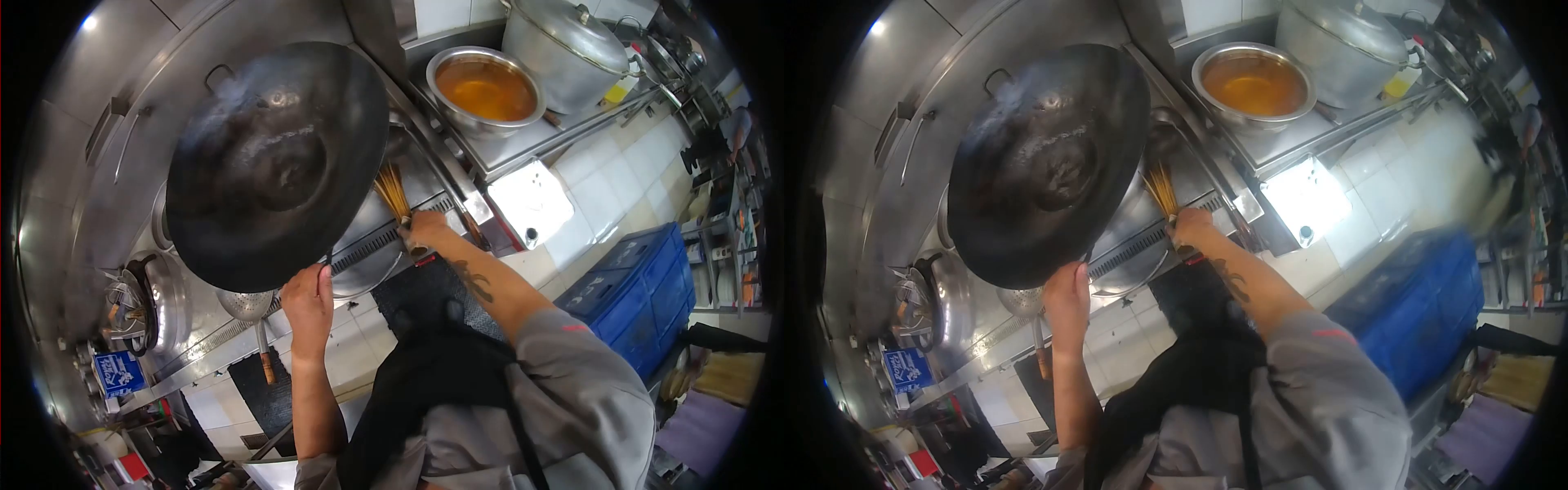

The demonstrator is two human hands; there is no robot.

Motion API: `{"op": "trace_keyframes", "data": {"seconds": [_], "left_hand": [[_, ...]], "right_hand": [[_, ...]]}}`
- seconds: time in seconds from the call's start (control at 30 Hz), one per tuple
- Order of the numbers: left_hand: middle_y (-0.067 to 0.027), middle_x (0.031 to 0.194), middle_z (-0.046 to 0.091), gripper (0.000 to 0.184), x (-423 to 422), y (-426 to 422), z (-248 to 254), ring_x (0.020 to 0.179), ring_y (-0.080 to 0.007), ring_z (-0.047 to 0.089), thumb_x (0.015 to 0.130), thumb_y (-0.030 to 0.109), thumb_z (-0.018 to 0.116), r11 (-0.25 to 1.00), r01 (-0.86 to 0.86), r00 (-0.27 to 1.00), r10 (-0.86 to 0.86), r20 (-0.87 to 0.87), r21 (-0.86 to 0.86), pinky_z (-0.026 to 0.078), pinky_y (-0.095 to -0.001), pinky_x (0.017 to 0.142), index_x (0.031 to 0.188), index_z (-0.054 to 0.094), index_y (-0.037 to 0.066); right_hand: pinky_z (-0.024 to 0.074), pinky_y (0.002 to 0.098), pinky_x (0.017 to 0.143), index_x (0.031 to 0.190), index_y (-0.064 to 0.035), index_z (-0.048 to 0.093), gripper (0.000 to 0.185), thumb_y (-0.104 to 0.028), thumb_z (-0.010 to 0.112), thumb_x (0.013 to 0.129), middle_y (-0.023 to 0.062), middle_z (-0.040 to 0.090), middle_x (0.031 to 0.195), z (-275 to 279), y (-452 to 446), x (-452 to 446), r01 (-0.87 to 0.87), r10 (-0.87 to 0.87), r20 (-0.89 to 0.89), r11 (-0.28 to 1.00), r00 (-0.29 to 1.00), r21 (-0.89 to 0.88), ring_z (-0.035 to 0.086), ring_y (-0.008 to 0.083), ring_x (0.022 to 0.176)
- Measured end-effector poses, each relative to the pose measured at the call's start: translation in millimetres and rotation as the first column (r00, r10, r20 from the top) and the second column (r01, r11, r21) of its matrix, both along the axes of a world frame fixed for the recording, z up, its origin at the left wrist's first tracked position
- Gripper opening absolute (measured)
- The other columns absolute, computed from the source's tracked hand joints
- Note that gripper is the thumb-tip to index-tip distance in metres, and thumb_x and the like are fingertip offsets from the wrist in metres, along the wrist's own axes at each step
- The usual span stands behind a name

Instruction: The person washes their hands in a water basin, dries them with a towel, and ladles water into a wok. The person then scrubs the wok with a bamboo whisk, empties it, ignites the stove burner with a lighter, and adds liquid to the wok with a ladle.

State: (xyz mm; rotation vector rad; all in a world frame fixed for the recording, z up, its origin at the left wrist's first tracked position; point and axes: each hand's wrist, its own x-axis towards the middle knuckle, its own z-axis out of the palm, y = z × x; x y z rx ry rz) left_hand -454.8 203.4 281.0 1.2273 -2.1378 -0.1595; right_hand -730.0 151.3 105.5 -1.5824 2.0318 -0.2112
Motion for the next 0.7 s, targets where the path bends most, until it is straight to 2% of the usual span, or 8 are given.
{"op": "trace_keyframes", "data": {"seconds": [0.1, 0.2, 0.23, 0.3, 0.37, 0.5, 0.63, 0.7], "left_hand": [[-0.0122, 0.075, 0.063, 0.013, 5.3, -0.5, 0.2, 0.069, -0.0319, 0.061, 0.093, 0.015, 0.066, 1.000, 0.009, 1.000, -0.009, -0.007, 0.021, 0.044, -0.0428, 0.066, 0.090, 0.067, 0.003], [-0.0120, 0.074, 0.063, 0.013, 13.0, -2.7, 4.4, 0.069, -0.0321, 0.060, 0.092, 0.016, 0.067, 0.999, 0.011, 1.000, -0.011, -0.014, 0.044, 0.043, -0.0430, 0.065, 0.090, 0.067, 0.003], [-0.0119, 0.074, 0.062, 0.013, 16.1, -4.5, 4.6, 0.069, -0.0322, 0.060, 0.092, 0.016, 0.067, 1.000, 0.010, 1.000, -0.009, -0.011, 0.028, 0.043, -0.0430, 0.065, 0.091, 0.067, 0.003], [-0.0115, 0.074, 0.062, 0.014, 24.4, -1.5, 2.3, 0.069, -0.0323, 0.060, 0.091, 0.018, 0.068, 0.999, 0.012, 1.000, -0.012, -0.017, 0.033, 0.043, -0.0430, 0.064, 0.091, 0.068, 0.004], [-0.0111, 0.073, 0.062, 0.016, 28.5, -5.5, -1.8, 0.069, -0.0323, 0.059, 0.090, 0.020, 0.069, 0.999, 0.026, 0.998, -0.024, -0.055, 0.032, 0.042, -0.0430, 0.064, 0.091, 0.068, 0.004], [-0.0101, 0.074, 0.063, 0.017, 32.6, -7.2, -5.5, 0.069, -0.0317, 0.061, 0.088, 0.021, 0.070, 0.999, 0.030, 0.999, -0.029, -0.044, 0.023, 0.043, -0.0429, 0.064, 0.091, 0.068, 0.004], [-0.0087, 0.073, 0.064, 0.018, 39.4, -11.0, -9.7, 0.068, -0.0293, 0.063, 0.088, 0.023, 0.069, 0.999, 0.052, 0.994, -0.052, -0.094, 0.005, 0.045, -0.0425, 0.063, 0.088, 0.068, 0.005], [-0.0085, 0.073, 0.064, 0.018, 39.7, -10.7, -11.5, 0.068, -0.0280, 0.063, 0.088, 0.024, 0.069, 0.998, 0.062, 0.989, -0.064, -0.133, -0.019, 0.045, -0.0425, 0.063, 0.087, 0.068, 0.006]], "right_hand": [[0.0552, 0.0427, 0.082, 0.099, 0.0008, 0.072, 0.051, -0.046, 0.067, 0.080, 0.0215, 0.072, 0.093, -26.0, -18.6, 6.9, -0.068, 0.059, 0.131, 0.995, 0.990, 0.070, 0.070, 0.0360, 0.094], [0.0556, 0.0419, 0.071, 0.098, 0.0033, 0.072, 0.053, -0.047, 0.068, 0.082, 0.0210, 0.072, 0.082, -9.2, -21.2, 0.6, 0.044, -0.034, 0.189, 0.998, 0.981, -0.051, 0.071, 0.0380, 0.079], [0.0557, 0.0428, 0.068, 0.100, 0.0016, 0.071, 0.049, -0.045, 0.065, 0.085, 0.0201, 0.071, 0.082, -20.8, -23.9, -8.0, 0.139, -0.121, 0.366, 0.990, 0.923, -0.024, 0.070, 0.0362, 0.077], [0.0558, 0.0444, 0.062, 0.103, -0.0017, 0.070, 0.043, -0.042, 0.060, 0.090, 0.0184, 0.068, 0.081, -71.3, -17.5, -21.3, 0.303, -0.298, 0.668, 0.946, 0.682, 0.113, 0.070, 0.0327, 0.072], [0.0539, 0.0419, 0.055, 0.113, -0.0002, 0.057, 0.044, -0.041, 0.059, 0.095, 0.0114, 0.064, 0.081, -18.4, 7.8, -16.7, 0.352, -0.723, 0.682, 0.671, 0.113, 0.653, 0.065, 0.0283, 0.064], [0.0508, 0.0394, 0.048, 0.114, -0.0051, 0.053, 0.045, -0.045, 0.060, 0.096, 0.0123, 0.063, 0.084, -5.8, 33.6, -41.5, 0.319, -0.633, 0.773, 0.727, -0.034, 0.609, 0.063, 0.0262, 0.062], [0.0516, 0.0386, 0.051, 0.116, -0.0082, 0.059, 0.043, -0.042, 0.069, 0.091, 0.0104, 0.066, 0.087, 64.8, 98.2, -66.8, 0.418, -0.498, 0.867, 0.781, -0.033, 0.465, 0.063, 0.0255, 0.061], [0.0518, 0.0360, 0.042, 0.120, -0.0089, 0.054, 0.042, -0.041, 0.064, 0.094, 0.0105, 0.064, 0.086, 111.7, 124.2, -73.8, 0.451, -0.403, 0.914, 0.826, 0.055, 0.337, 0.063, 0.0239, 0.055]]}}
